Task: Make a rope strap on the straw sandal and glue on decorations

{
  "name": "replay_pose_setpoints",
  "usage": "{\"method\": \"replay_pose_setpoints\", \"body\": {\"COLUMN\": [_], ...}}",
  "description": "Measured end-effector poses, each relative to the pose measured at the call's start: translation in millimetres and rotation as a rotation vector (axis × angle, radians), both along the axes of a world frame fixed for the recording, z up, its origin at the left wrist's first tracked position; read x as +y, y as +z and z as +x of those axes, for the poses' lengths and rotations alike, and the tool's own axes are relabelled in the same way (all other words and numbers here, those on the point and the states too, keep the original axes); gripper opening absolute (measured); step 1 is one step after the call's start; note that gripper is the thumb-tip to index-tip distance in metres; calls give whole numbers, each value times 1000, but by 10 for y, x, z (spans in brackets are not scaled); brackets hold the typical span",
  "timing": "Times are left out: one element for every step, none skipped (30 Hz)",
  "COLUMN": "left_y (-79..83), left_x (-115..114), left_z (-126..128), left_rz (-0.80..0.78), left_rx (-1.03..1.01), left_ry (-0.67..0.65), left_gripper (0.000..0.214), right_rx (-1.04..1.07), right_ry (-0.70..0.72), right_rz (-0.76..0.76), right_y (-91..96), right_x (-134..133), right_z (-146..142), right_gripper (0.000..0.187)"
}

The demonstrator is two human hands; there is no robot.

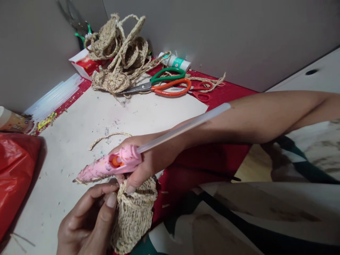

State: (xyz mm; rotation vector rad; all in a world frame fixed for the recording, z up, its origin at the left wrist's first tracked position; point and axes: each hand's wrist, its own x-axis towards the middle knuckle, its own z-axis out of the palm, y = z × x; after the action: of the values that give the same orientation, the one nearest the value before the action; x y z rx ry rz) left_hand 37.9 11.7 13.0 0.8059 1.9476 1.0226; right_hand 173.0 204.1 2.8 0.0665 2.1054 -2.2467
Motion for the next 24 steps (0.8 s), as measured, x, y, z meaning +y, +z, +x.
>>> {"method": "replay_pose_setpoints", "body": {"left_y": [-11, -22, -32, -42, -53, -64, -73, -81, -85, -85, -82, -76, -68, -61, -56, -53, -55, -60, -69, -79, -88, -92, -91, -82], "left_x": [-3, -7, -11, -14, -15, -13, -8, 2, 14, 28, 42, 56, 68, 77, 83, 88, 90, 90, 89, 86, 82, 76, 69, 61], "left_z": [-38, -63, -75, -75, -66, -53, -37, -23, -12, -6, -4, -6, -12, -18, -24, -29, -32, -33, -34, -34, -34, -34, -31, -23], "left_rz": [-34, -63, -85, -92, -85, -71, -54, -46, -45, -52, -63, -73, -79, -82, -80, -78, -74, -71, -70, -69, -67, -63, -60, -59], "left_rx": [-107, -205, -289, -354, -396, -421, -439, -461, -493, -539, -594, -648, -692, -718, -727, -719, -702, -682, -660, -633, -599, -553, -494, -426], "left_ry": [-12, -14, -7, 2, 8, 13, 14, 9, 6, 4, -5, -19, -40, -61, -76, -78, -74, -65, -60, -57, -53, -41, -19, 8], "left_gripper": [31, 31, 29, 26, 22, 20, 18, 17, 16, 16, 17, 17, 17, 17, 18, 18, 19, 20, 20, 20, 20, 21, 24, 30], "right_rx": [-16, -34, -52, -61, -60, -59, -62, -73, -87, -103, -110, -105, -90, -74, -59, -49, -47, -49, -48, -50, -53, -61, -72, -86], "right_ry": [-9, -12, -9, -6, -7, -6, 0, 7, 15, 26, 42, 61, 80, 100, 118, 131, 140, 143, 147, 145, 144, 145, 148, 156], "right_rz": [30, 64, 96, 123, 143, 160, 174, 181, 178, 169, 163, 163, 167, 177, 189, 196, 192, 184, 173, 160, 143, 129, 114, 99], "right_y": [15, 35, 58, 80, 99, 114, 124, 129, 129, 126, 121, 116, 111, 106, 102, 99, 95, 89, 81, 70, 57, 43, 27, 11], "right_x": [-6, -15, -25, -35, -46, -55, -63, -67, -68, -66, -60, -50, -38, -25, -12, -1, 8, 14, 18, 21, 25, 28, 33, 39], "right_z": [7, 15, 22, 28, 32, 34, 34, 32, 30, 28, 26, 25, 25, 25, 25, 25, 24, 22, 18, 14, 9, 3, -2, -7], "right_gripper": [18, 17, 17, 16, 16, 16, 17, 18, 17, 17, 16, 16, 15, 16, 17, 18, 18, 18, 19, 20, 22, 23, 24, 24]}}
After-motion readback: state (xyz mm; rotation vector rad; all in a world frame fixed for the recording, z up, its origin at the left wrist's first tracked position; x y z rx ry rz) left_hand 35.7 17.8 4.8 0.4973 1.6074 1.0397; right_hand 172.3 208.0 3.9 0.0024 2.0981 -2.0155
